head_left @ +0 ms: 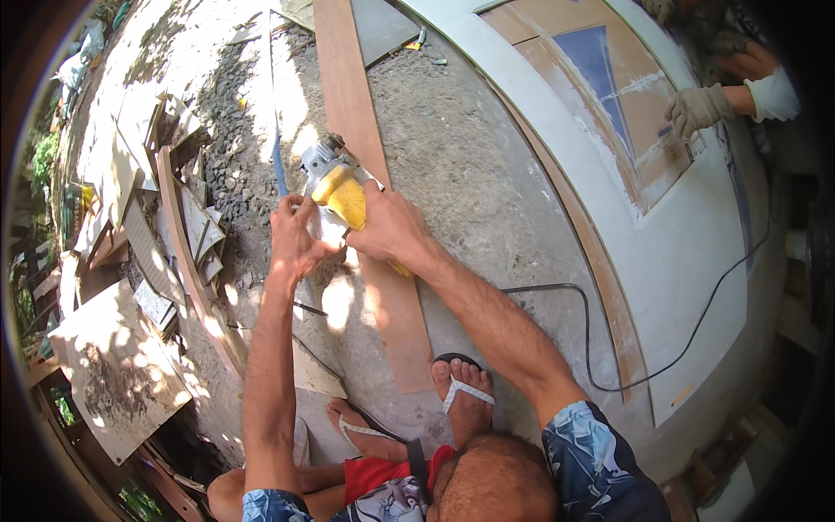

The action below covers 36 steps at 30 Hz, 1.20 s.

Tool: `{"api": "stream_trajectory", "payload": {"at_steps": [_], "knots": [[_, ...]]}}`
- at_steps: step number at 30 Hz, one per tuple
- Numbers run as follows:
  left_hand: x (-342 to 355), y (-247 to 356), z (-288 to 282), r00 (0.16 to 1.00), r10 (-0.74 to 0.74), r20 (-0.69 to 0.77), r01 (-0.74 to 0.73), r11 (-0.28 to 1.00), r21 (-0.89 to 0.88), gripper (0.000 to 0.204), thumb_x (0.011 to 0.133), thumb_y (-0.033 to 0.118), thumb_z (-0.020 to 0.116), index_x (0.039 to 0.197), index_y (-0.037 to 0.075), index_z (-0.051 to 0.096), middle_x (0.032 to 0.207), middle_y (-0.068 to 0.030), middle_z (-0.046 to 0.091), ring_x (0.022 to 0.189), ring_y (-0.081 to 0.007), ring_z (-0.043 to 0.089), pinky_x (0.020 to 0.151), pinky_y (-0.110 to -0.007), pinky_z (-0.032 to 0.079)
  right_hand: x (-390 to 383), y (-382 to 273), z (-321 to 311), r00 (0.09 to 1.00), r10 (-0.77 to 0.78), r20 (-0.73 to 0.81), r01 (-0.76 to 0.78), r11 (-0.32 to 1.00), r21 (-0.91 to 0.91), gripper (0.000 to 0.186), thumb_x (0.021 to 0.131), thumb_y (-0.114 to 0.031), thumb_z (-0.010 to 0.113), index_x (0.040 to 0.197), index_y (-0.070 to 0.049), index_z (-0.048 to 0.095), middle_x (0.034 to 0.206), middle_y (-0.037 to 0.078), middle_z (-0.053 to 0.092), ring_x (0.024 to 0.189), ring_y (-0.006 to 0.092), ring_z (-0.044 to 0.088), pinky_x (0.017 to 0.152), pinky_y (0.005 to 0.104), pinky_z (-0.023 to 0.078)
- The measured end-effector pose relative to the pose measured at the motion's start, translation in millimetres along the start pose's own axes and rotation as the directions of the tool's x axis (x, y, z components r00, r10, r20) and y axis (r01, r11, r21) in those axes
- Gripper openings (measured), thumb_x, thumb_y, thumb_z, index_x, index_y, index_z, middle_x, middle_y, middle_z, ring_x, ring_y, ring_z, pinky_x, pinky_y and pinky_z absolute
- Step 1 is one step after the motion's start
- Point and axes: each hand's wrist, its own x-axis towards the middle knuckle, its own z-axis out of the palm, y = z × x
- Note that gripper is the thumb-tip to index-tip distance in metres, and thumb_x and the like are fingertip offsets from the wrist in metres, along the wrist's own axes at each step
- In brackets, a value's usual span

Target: The person selects a rectangular tile from a pile, marks it with a pencil, and then uses an angle grinder to cut along the marked line. The person handles the tile and tool with both hands while working on the ground.

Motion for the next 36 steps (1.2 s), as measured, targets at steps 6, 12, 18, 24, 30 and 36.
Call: {"api": "stream_trajectory", "payload": {"at_steps": [6, 12, 18, 24, 30, 36], "knots": [[0, 7, -3, 1.000, -0.006, 0.017, 0.006, 1.000, -0.004, 0.094, 0.050, 0.021, 0.103, 0.136, 0.005, 0.070, 0.141, -0.0157, 0.055, 0.125, -0.0405, 0.054, 0.110, -0.049, 0.053, 0, 1, -1, 1.000, 0.009, 0.003, -0.009, 1.000, -0.006, 0.067, 0.073, -0.023, 0.078, 0.128, 0.008, 0.056, 0.105, 0.030, 0.076, 0.101, 0.0468, 0.075, 0.092, 0.0540, 0.060], [0, 0, -1, 1.000, 0.018, 0.007, -0.018, 1.000, -0.014, 0.096, 0.048, 0.022, 0.103, 0.137, 0.006, 0.070, 0.139, -0.0162, 0.056, 0.124, -0.0414, 0.054, 0.109, -0.050, 0.053, 3, 2, 4, 1.000, -0.003, -0.008, 0.003, 1.000, -0.011, 0.068, 0.073, -0.024, 0.079, 0.129, 0.008, 0.056, 0.107, 0.030, 0.076, 0.102, 0.0465, 0.075, 0.093, 0.0538, 0.060], [1, 0, 0, 1.000, 0.019, 0.001, -0.019, 1.000, -0.025, 0.096, 0.048, 0.023, 0.103, 0.137, 0.006, 0.071, 0.139, -0.0172, 0.056, 0.123, -0.0416, 0.054, 0.109, -0.050, 0.052, 3, 3, 3, 1.000, 0.007, 0.006, -0.007, 1.000, -0.020, 0.069, 0.072, -0.024, 0.080, 0.128, 0.008, 0.057, 0.108, 0.030, 0.075, 0.103, 0.0462, 0.075, 0.093, 0.0533, 0.060], [1, -3, 2, 1.000, 0.024, 0.008, -0.024, 1.000, 0.012, 0.095, 0.049, 0.025, 0.102, 0.137, 0.006, 0.071, 0.140, -0.0183, 0.055, 0.123, -0.0420, 0.054, 0.110, -0.051, 0.052, 0, 2, 1, 1.000, 0.012, 0.005, -0.012, 1.000, -0.021, 0.065, 0.071, -0.023, 0.079, 0.126, 0.007, 0.058, 0.107, 0.030, 0.076, 0.103, 0.0471, 0.075, 0.093, 0.0538, 0.060], [2, -7, 4, 0.999, 0.038, 0.021, -0.039, 0.999, 0.025, 0.101, 0.049, 0.024, 0.103, 0.142, 0.005, 0.068, 0.141, -0.0186, 0.055, 0.123, -0.0417, 0.054, 0.110, -0.051, 0.051, -4, 4, 2, 1.000, 0.007, -0.005, -0.007, 0.999, -0.033, 0.063, 0.071, -0.022, 0.078, 0.124, 0.006, 0.059, 0.105, 0.030, 0.076, 0.102, 0.0477, 0.075, 0.093, 0.0540, 0.060], [3, -14, 11, 0.999, 0.038, -0.025, -0.038, 0.999, -0.002, 0.098, 0.045, 0.042, 0.105, 0.127, 0.000, 0.074, 0.137, -0.0200, 0.057, 0.126, -0.0412, 0.056, 0.110, -0.053, 0.048, -8, 6, 3, 1.000, 0.003, -0.008, -0.003, 1.000, -0.010, 0.063, 0.071, -0.022, 0.078, 0.124, 0.007, 0.059, 0.104, 0.032, 0.075, 0.102, 0.0490, 0.074, 0.092, 0.0539, 0.060]]}}
